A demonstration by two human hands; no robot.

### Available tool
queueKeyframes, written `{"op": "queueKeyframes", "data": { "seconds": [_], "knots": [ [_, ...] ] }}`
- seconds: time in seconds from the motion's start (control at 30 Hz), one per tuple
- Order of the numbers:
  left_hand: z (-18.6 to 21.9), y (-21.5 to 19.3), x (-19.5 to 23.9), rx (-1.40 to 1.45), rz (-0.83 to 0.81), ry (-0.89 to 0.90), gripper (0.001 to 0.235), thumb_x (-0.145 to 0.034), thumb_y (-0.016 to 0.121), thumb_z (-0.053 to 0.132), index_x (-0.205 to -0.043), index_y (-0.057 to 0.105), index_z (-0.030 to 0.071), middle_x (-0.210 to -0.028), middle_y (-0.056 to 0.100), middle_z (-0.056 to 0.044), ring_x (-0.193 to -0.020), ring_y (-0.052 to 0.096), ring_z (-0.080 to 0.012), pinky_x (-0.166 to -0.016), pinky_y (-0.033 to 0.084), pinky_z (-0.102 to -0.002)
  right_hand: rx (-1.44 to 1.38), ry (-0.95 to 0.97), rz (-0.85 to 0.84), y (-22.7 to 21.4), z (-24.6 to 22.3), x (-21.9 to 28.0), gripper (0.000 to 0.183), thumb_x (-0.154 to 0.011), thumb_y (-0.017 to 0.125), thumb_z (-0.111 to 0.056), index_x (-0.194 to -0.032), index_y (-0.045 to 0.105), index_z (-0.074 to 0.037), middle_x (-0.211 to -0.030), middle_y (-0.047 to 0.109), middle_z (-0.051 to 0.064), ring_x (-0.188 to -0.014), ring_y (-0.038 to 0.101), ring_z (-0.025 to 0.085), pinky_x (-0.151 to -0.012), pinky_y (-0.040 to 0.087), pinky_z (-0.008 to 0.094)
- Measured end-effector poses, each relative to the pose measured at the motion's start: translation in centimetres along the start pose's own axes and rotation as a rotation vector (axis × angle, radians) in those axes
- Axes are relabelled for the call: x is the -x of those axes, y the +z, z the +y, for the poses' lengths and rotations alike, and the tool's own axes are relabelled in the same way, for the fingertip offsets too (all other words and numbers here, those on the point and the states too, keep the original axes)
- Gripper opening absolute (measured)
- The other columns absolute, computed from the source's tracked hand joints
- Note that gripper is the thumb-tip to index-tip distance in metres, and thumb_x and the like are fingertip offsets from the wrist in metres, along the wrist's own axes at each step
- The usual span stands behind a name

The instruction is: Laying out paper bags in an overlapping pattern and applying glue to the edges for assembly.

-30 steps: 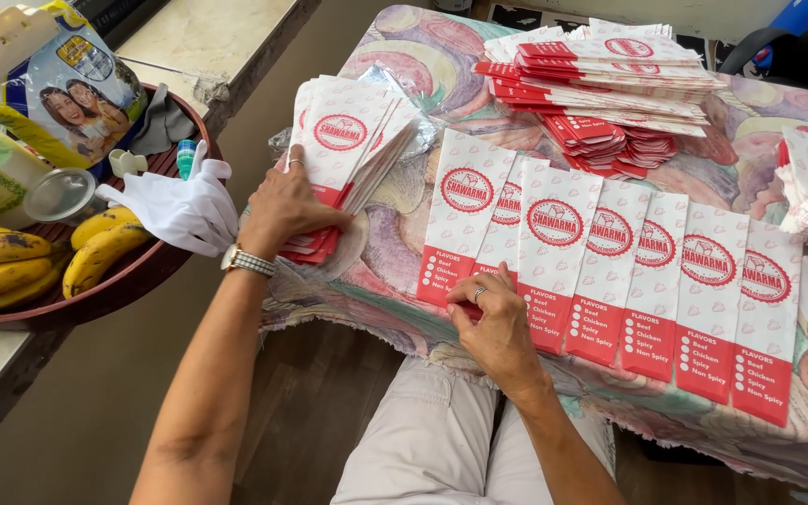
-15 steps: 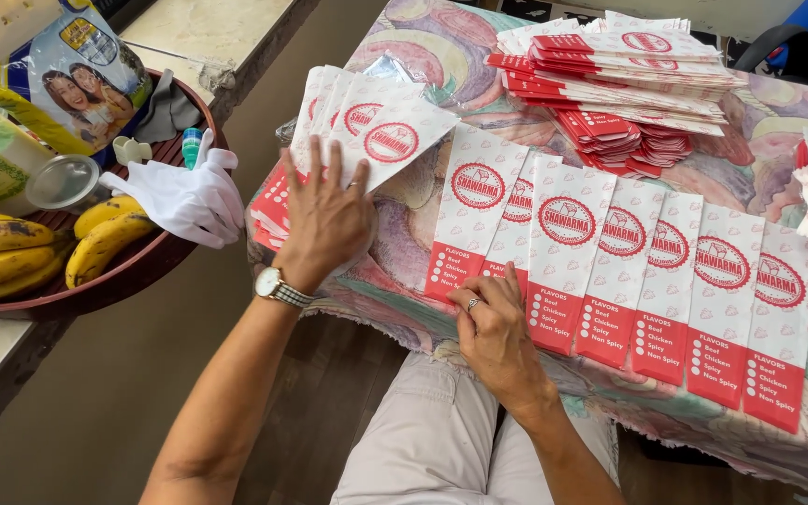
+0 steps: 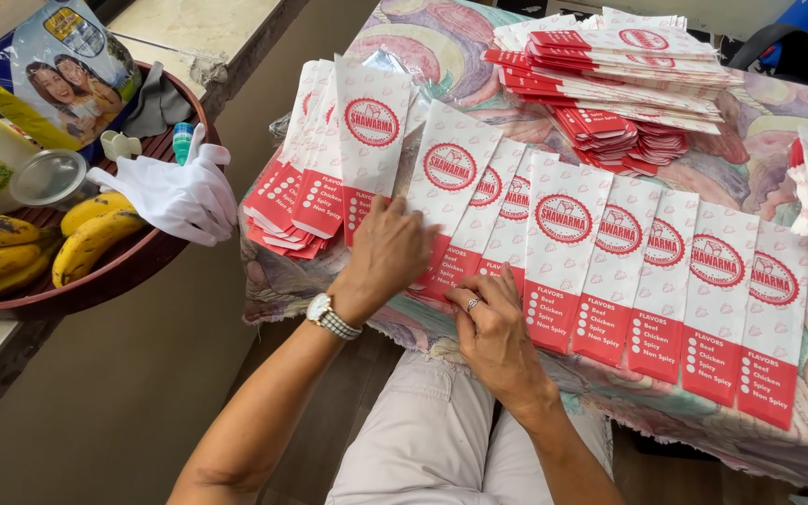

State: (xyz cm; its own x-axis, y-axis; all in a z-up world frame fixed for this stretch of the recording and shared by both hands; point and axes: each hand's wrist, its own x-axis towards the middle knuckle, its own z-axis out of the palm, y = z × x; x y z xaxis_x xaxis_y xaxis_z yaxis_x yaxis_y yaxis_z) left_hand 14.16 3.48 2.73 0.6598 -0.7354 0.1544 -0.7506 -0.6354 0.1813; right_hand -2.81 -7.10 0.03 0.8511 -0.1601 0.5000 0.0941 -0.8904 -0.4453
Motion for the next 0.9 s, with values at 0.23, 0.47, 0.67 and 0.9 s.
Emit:
{"op": "queueKeyframes", "data": {
  "seconds": [0.23,0.47,0.67,0.9],
  "knots": [
    [-3.9,0.3,2.6,-0.019,0.138,0.001,0.043,-0.09,0.067,0.042,-0.126,0.073,0.02,-0.127,0.067,-0.011,-0.112,0.055,-0.032,-0.084,0.047,-0.044,0.053,-0.032,0.005,0.1,0.1,0.2,0.016,-0.092,0.067,-0.007,-0.106,0.074,-0.01,-0.099,0.065,0.007,-0.105,0.068,0.029,-0.117,0.035,0.058],
    [-4.3,0.6,3.6,0.216,0.351,0.205,0.035,-0.094,0.061,0.009,-0.128,0.069,0.006,-0.129,0.065,-0.019,-0.119,0.056,-0.0378,-0.088,0.05,-0.043,0.029,-0.063,0.016,0.2,0.1,0.1,0.017,-0.09,0.067,-0.003,-0.105,0.074,-0.007,-0.098,0.065,0.007,-0.104,0.068,0.029,-0.118,0.035,0.059],
    [-4.7,2.3,3.9,0.316,0.33,0.379,0.021,-0.099,0.065,0.019,-0.117,0.071,0.011,-0.121,0.071,-0.009,-0.122,0.062,-0.0304,-0.098,0.048,-0.041,0.05,-0.077,0.029,0.3,-0.3,0.0,0.018,-0.09,0.067,-0.002,-0.106,0.073,-0.007,-0.098,0.063,0.007,-0.103,0.066,0.029,-0.118,0.036,0.059],
    [-3.8,2.9,4.5,0.318,0.504,0.395,0.025,-0.098,0.067,0.018,-0.119,0.069,0.006,-0.116,0.069,-0.013,-0.12,0.062,-0.0345,-0.099,0.049,-0.044,0.009,-0.097,0.127,0.8,-0.2,0.1,0.02,-0.085,0.07,0.004,-0.103,0.073,-0.003,-0.098,0.064,0.01,-0.106,0.067,0.032,-0.117,0.037,0.058]
  ]
}}
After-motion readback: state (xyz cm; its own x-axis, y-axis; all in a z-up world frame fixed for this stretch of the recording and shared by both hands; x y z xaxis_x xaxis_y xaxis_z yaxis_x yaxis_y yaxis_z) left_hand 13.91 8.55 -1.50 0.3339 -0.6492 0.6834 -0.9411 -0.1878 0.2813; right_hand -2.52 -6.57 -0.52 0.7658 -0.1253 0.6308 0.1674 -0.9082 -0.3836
